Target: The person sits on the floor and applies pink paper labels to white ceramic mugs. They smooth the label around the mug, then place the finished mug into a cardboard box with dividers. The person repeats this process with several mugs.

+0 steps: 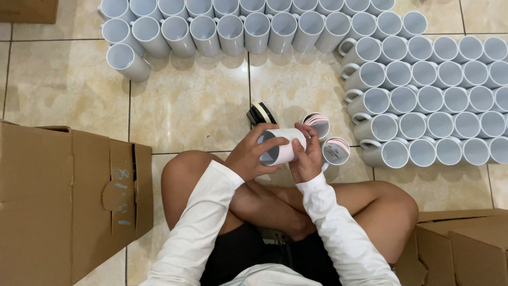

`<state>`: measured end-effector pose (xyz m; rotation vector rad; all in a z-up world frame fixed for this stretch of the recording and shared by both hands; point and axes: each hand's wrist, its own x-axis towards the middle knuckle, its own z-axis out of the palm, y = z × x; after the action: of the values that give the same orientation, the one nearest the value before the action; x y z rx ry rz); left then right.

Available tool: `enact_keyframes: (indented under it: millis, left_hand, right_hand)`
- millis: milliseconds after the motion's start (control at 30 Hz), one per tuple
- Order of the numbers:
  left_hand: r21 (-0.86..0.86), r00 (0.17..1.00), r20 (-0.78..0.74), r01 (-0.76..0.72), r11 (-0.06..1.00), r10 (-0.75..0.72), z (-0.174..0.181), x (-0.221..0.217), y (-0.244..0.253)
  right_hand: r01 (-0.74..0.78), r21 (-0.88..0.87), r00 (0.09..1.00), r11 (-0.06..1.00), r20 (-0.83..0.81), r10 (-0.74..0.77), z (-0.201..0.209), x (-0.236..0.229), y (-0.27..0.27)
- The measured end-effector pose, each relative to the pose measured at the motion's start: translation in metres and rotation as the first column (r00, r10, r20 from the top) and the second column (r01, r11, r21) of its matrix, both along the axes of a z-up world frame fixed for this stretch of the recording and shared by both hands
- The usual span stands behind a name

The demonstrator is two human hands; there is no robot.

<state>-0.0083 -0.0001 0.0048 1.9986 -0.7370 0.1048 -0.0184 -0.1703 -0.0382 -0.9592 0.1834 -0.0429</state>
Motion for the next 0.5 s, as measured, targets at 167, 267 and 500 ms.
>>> enact_keyframes:
  millis: [167, 267, 500]
  left_hand:
    - [-0.146, 0.983, -0.074, -0.178, 0.973, 0.169, 0.023, 0.004, 0.012]
    - [-0.307, 0.934, -0.161, -0.355, 0.883, 0.320, 0.041, 0.004, 0.023]
    - [-0.514, 0.907, -0.230, -0.420, 0.748, 0.352, 0.031, 0.006, 0.033]
  right_hand:
    - [-0.155, -0.124, 0.968, 0.980, 0.180, 0.176, -0.003, 0.015, -0.022]
    - [-0.126, -0.395, 0.981, 0.910, 0.088, 0.173, -0.030, 0.028, -0.029]
    - [-0.426, -0.904, 0.894, 0.022, -0.417, 0.165, -0.069, 0.040, -0.023]
